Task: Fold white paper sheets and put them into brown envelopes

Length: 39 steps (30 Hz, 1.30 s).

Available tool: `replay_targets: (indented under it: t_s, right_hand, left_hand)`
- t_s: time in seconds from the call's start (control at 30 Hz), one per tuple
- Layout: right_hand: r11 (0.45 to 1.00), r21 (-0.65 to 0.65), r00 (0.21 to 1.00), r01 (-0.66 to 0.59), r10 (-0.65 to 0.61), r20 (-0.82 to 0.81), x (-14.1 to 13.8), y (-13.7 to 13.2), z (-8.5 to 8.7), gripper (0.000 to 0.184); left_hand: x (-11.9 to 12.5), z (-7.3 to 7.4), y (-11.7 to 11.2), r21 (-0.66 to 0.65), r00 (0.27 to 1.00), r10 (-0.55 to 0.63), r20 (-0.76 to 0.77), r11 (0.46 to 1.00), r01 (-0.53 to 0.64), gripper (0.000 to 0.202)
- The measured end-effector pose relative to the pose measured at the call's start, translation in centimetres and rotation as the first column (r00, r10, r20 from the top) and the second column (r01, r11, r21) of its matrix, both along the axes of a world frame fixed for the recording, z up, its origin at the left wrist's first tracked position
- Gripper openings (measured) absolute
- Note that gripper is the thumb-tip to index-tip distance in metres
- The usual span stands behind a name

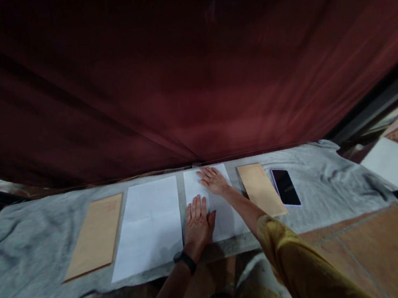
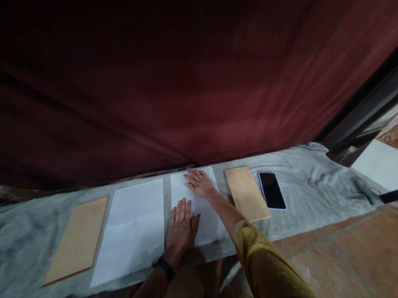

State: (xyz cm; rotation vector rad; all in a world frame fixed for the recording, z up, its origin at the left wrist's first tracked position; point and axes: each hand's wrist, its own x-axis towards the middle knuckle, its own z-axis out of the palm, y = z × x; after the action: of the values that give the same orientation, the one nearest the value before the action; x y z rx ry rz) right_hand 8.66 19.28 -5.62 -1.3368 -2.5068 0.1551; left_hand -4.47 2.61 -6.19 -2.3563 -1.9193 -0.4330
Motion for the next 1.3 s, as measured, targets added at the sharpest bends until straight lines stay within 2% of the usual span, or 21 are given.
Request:
replay_targets:
  t_s: [0.1,0.17,0.43,0.6,0.8,0.97,1.03,1.3]
  right_hand:
    - [0.998,0.003,0.998,0.056,-0.056,-0.018,0.0,-0.6,0.0,0.047]
    - [0.995,-0.001,0.995,0.1,-0.1,-0.022,0.2,-1.9,-0.2,0.048]
    - [0.974,0.017,0.972,0.228,-0.226,-0.065,2.7,-11.0,-1.4,0.051]
    - [0.933,0.033,0.93,0.359,-0.354,-0.102,3.6,-14.6,-1.6,0.054]
    - [0.924,0.032,0.921,0.38,-0.375,-0.101,3.6,-15.6,-1.3,0.055]
    - [0.927,0.048,0.924,0.373,-0.366,-0.111,3.6,-15.6,-1.4,0.054]
    - [0.926,0.058,0.924,0.372,-0.364,-0.115,3.7,-15.6,-1.5,0.054]
    - [0.923,0.047,0.923,0.381,-0.376,-0.085,3.6,-15.8,-1.2,0.054]
  left_hand:
    - [0.0,0.0,0.0,-0.006,1.0,0.006,0.005,1.0,-0.006,0.061]
    - [0.1,0.0,0.1,-0.016,1.0,0.01,0.004,1.0,-0.01,0.061]
    - [0.0,-0.2,0.1,-0.016,1.0,-0.004,0.021,1.0,0.005,0.061]
    - [-0.2,0.0,0.1,-0.019,0.999,-0.017,0.033,1.0,0.017,0.062]
    - [0.3,0.4,-1.2,-0.029,0.999,-0.017,0.048,0.999,0.018,0.06]
    - [1.0,1.1,-4.9,-0.079,0.981,-0.192,0.003,0.978,0.191,0.052]
    - [0.7,1.3,-6.4,-0.085,0.974,-0.227,-0.004,0.971,0.225,0.05]
    - [-2.2,0.7,-10.5,-0.058,0.989,-0.15,-0.007,0.987,0.15,0.064]
